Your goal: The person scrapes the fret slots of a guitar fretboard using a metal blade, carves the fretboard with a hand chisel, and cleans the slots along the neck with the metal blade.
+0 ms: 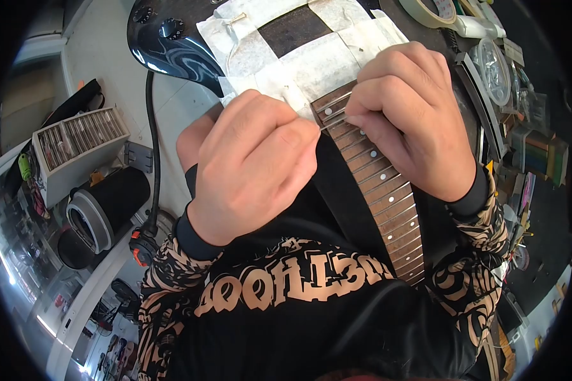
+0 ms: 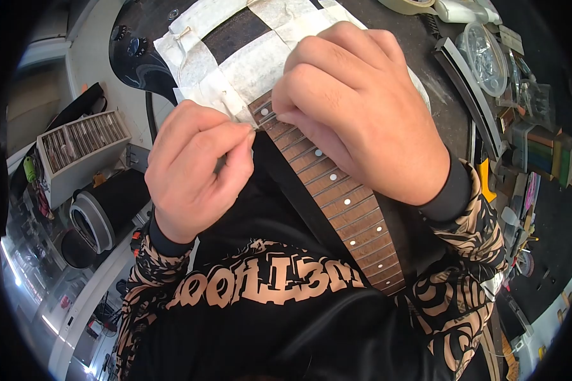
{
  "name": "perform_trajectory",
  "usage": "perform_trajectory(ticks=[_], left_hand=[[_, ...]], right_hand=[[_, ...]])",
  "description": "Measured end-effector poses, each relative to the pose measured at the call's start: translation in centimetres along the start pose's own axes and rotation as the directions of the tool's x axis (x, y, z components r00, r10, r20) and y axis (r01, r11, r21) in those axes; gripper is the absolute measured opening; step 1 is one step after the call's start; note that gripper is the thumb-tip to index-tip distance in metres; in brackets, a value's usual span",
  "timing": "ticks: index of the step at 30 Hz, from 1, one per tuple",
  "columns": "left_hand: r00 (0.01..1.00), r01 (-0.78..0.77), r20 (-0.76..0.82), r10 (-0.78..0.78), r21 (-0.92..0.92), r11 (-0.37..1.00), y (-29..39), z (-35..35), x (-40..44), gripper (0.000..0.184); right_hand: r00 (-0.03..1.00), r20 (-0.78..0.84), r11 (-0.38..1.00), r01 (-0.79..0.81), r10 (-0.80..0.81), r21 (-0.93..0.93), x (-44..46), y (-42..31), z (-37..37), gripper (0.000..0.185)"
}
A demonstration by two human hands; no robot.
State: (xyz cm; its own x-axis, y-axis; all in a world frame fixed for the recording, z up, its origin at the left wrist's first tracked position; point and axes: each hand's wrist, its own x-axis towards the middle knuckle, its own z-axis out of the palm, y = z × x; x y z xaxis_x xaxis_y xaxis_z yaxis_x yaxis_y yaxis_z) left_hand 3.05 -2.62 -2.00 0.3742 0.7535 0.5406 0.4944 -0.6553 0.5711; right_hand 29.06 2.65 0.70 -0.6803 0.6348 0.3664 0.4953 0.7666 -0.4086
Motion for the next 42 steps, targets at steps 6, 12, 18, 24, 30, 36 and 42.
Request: perform_trajectory(ticks=[6, 12, 18, 24, 30, 36, 42], left_hand=[[1.000, -0.002, -0.010, 0.002, 0.023, 1.000, 0.09, 0.09, -0.41, 0.035], [0.999, -0.027, -0.026, 0.027, -0.005, 1.000, 0.06, 0.16, -0.43, 0.035], [1.000, -0.010, -0.029, 0.010, 0.012, 1.000, -0.16, 0.03, -0.37, 0.035], [0.999, -0.019, -0.025, 0.021, 0.064, 0.998, -0.18, 0.13, -0.55, 0.035], [0.999, -0.032, -0.014, 0.032, 0.052, 0.998, -0.09, 0.13, -0.53, 0.037], [0.998, -0.048, -0.037, 0.048, -0.020, 0.999, -0.11, 0.28, -0.54, 0.037], [0.999, -0.028, -0.040, 0.027, -0.018, 0.999, -0.29, 0.15, -0.38, 0.036]], right_hand=[[0.999, 0.000, 0.998, 0.051, -0.051, -0.022, 0.15, -0.11, -0.02, 0.028], [0.998, 0.006, 0.997, 0.063, -0.062, -0.046, 0.04, -0.39, -0.48, 0.027], [0.999, 0.013, 0.997, 0.047, -0.046, -0.053, 0.28, -0.16, -0.06, 0.029], [0.998, -0.011, 0.997, 0.053, -0.054, -0.054, 0.28, -0.09, -0.01, 0.029], [0.997, -0.023, 0.996, 0.069, -0.070, -0.065, 0.19, -0.13, 0.08, 0.028], [0.999, 0.027, 0.996, 0.047, -0.045, -0.075, -0.06, -0.59, -0.52, 0.027], [0.999, 0.036, 0.999, 0.014, -0.012, -0.052, 0.22, -0.41, -0.51, 0.027]])
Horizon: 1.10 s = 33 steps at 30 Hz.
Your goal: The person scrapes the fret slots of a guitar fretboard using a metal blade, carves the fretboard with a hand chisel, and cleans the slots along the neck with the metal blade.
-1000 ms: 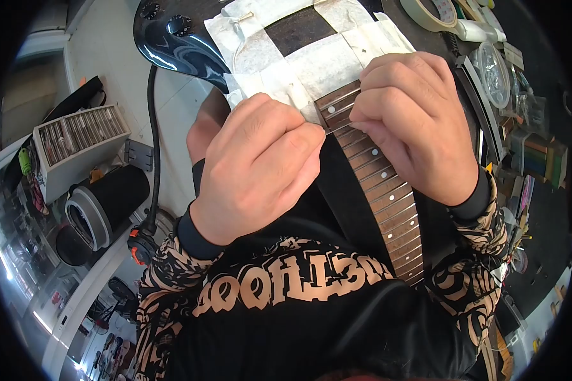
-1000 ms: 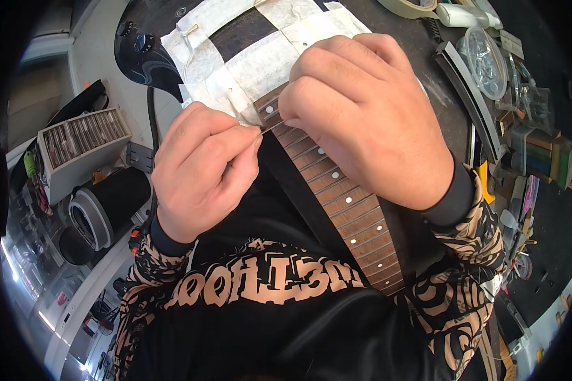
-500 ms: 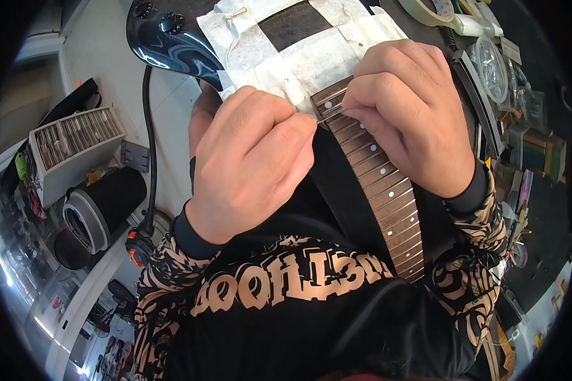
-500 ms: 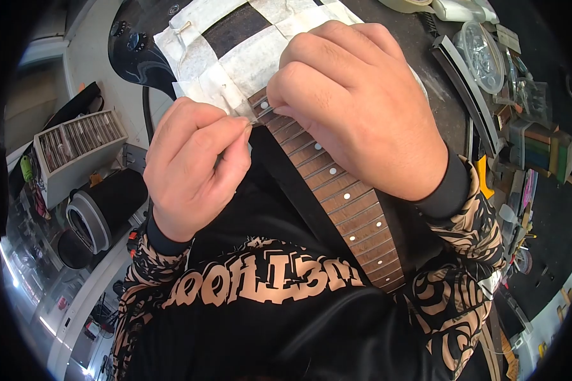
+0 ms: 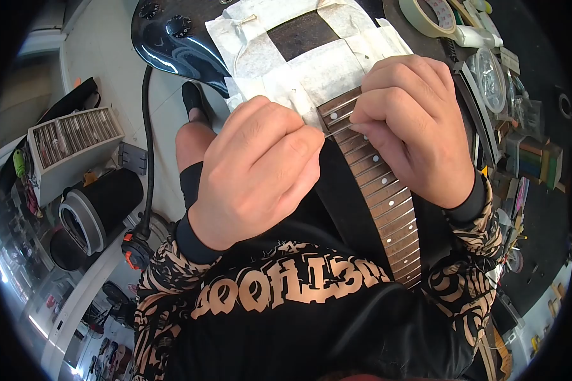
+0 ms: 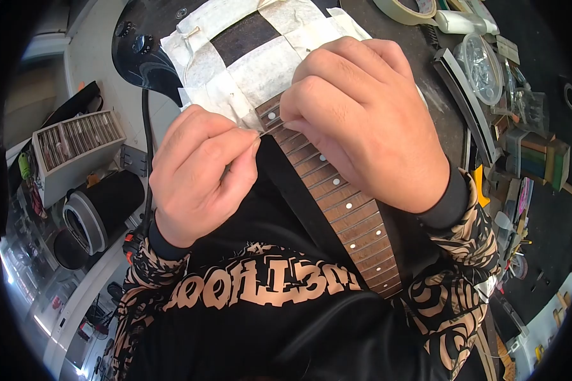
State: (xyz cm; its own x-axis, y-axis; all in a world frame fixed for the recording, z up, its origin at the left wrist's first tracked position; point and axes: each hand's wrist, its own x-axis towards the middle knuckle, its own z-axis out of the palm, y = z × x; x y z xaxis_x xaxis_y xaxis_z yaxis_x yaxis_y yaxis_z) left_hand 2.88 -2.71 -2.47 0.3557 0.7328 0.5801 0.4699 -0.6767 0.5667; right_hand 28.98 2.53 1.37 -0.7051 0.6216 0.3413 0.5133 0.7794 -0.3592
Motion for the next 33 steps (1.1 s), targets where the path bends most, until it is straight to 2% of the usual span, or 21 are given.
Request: perform_trajectory(ticks=[3, 7, 10, 14, 19, 25, 33], left_hand=[[1.000, 0.008, -0.002, -0.007, 0.027, 1.000, 0.1, 0.2, 0.1, 0.035], [0.999, 0.030, 0.016, -0.029, -0.034, 0.999, 0.3, 0.1, 0.4, 0.033], [0.997, 0.081, 0.027, -0.079, -0.095, 0.992, 0.3, -0.4, 0.9, 0.030], [0.982, 0.183, 0.056, -0.180, -0.049, 0.982, 0.2, -1.4, 1.4, 0.023], [0.992, 0.114, 0.066, -0.108, -0.093, 0.989, -0.1, -0.6, 2.1, 0.026], [0.993, 0.067, 0.101, -0.064, -0.027, 0.997, 0.2, 0.0, 2.2, 0.030], [0.985, 0.044, 0.166, -0.047, 0.026, 0.999, 1.1, 0.8, 3.8, 0.029]], right_hand=[[1.000, 0.013, 1.000, 0.000, 0.000, 0.004, 0.1, 0.2, 0.0, 0.027], [0.999, 0.036, 1.000, 0.012, -0.012, 0.008, -0.1, 0.2, -0.4, 0.028], [0.995, 0.094, 0.993, -0.032, 0.022, 0.110, 0.2, 0.7, -1.3, 0.027], [0.990, 0.028, 0.973, -0.142, 0.139, 0.183, 0.5, 2.1, -2.7, 0.024], [0.988, 0.041, 0.968, -0.153, 0.147, 0.201, -0.5, 3.3, -3.2, 0.027], [0.995, 0.049, 0.983, -0.099, 0.092, 0.157, -1.1, 3.9, -2.2, 0.025], [0.991, 0.015, 0.972, -0.132, 0.131, 0.192, -1.8, 3.9, -1.5, 0.026]])
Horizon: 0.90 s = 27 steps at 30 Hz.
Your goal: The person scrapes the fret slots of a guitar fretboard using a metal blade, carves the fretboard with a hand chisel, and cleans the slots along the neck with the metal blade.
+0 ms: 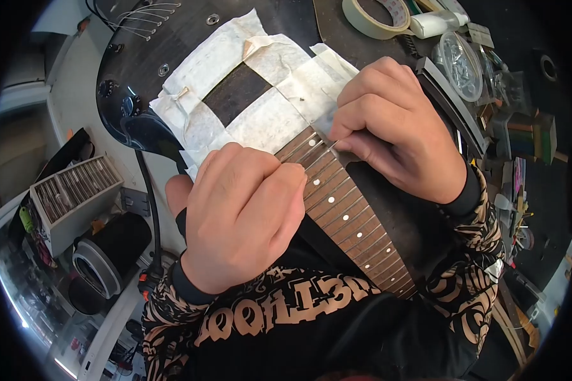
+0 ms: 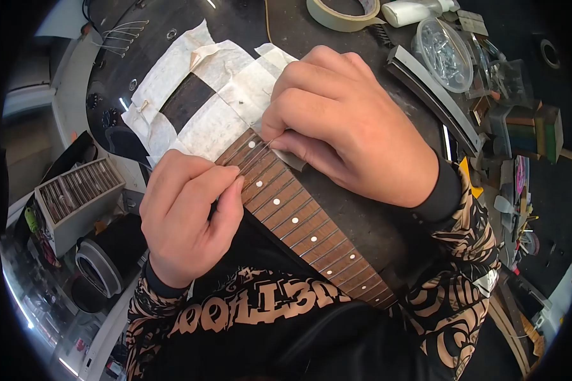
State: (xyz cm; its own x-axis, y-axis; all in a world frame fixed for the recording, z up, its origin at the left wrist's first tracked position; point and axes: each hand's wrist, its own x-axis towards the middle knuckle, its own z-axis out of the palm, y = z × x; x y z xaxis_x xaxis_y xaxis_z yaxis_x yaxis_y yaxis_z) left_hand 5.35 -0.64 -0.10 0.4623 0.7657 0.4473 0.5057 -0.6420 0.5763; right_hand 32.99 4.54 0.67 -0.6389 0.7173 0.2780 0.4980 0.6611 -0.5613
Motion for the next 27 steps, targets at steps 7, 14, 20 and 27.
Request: perform_trajectory(ticks=[7, 14, 20, 27], left_hand=[[0.999, 0.026, 0.023, -0.026, -0.009, 1.000, 0.1, 0.3, 0.8, 0.026], [0.998, 0.043, 0.052, -0.047, 0.078, 0.996, 0.2, -0.1, 0.4, 0.035], [1.000, 0.010, 0.023, -0.011, 0.022, 1.000, 0.1, 0.6, 0.7, 0.027], [1.000, 0.006, 0.014, -0.008, 0.085, 0.996, -0.3, 0.5, 0.6, 0.030]], right_hand=[[1.000, -0.010, 1.000, -0.029, 0.029, -0.003, -0.3, -0.4, 0.4, 0.028], [0.999, -0.041, 0.999, -0.031, 0.031, 0.014, -0.2, -0.1, 0.7, 0.030], [0.999, -0.047, 1.000, -0.005, 0.006, 0.021, -1.0, 0.0, 0.4, 0.029], [0.997, -0.075, 1.000, -0.027, 0.027, 0.000, -0.6, 0.0, 1.0, 0.029]])
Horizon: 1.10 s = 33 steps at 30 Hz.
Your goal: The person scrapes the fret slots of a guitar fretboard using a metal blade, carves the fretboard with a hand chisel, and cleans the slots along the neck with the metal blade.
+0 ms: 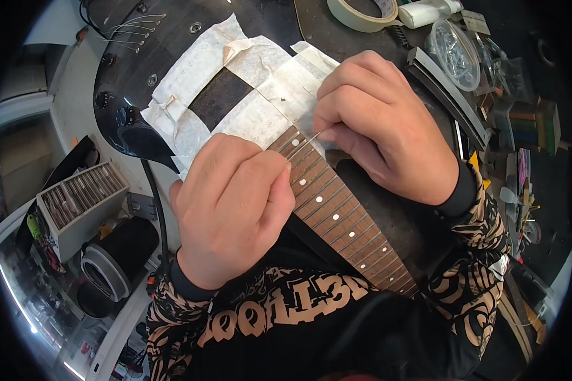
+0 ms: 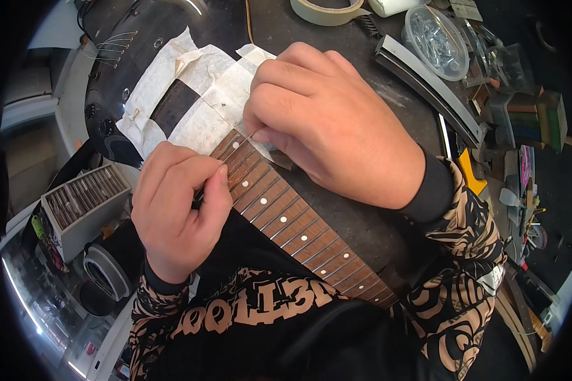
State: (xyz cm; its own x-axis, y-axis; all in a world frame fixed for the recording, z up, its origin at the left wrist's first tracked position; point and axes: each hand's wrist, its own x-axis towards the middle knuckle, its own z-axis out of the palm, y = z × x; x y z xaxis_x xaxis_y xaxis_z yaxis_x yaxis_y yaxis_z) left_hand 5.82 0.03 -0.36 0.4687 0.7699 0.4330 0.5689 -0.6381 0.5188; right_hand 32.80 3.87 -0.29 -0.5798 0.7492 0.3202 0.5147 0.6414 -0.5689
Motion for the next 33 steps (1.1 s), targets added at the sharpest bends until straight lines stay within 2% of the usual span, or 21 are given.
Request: perform_trajectory(ticks=[7, 13, 25, 33], left_hand=[[0.998, -0.059, 0.013, 0.060, -0.017, 0.998, 0.0, 0.0, -0.2, 0.031], [1.000, 0.008, -0.016, -0.008, -0.028, 1.000, 0.2, 0.1, 0.0, 0.029], [0.999, 0.011, -0.038, -0.011, -0.004, 1.000, 1.0, 0.1, -0.1, 0.027], [1.000, 0.014, -0.013, -0.015, -0.094, 0.995, 0.9, 0.1, -0.2, 0.025]], right_hand=[[1.000, 0.016, 1.000, 0.021, -0.021, 0.007, -0.4, 0.0, -0.6, 0.029], [1.000, -0.009, 1.000, 0.021, -0.020, 0.015, 0.3, 0.1, 0.0, 0.029], [0.997, -0.055, 0.999, 0.049, -0.050, -0.013, 0.1, 0.1, 0.4, 0.029], [0.998, -0.020, 0.997, 0.063, -0.064, -0.043, -0.4, -0.4, -0.3, 0.031]])
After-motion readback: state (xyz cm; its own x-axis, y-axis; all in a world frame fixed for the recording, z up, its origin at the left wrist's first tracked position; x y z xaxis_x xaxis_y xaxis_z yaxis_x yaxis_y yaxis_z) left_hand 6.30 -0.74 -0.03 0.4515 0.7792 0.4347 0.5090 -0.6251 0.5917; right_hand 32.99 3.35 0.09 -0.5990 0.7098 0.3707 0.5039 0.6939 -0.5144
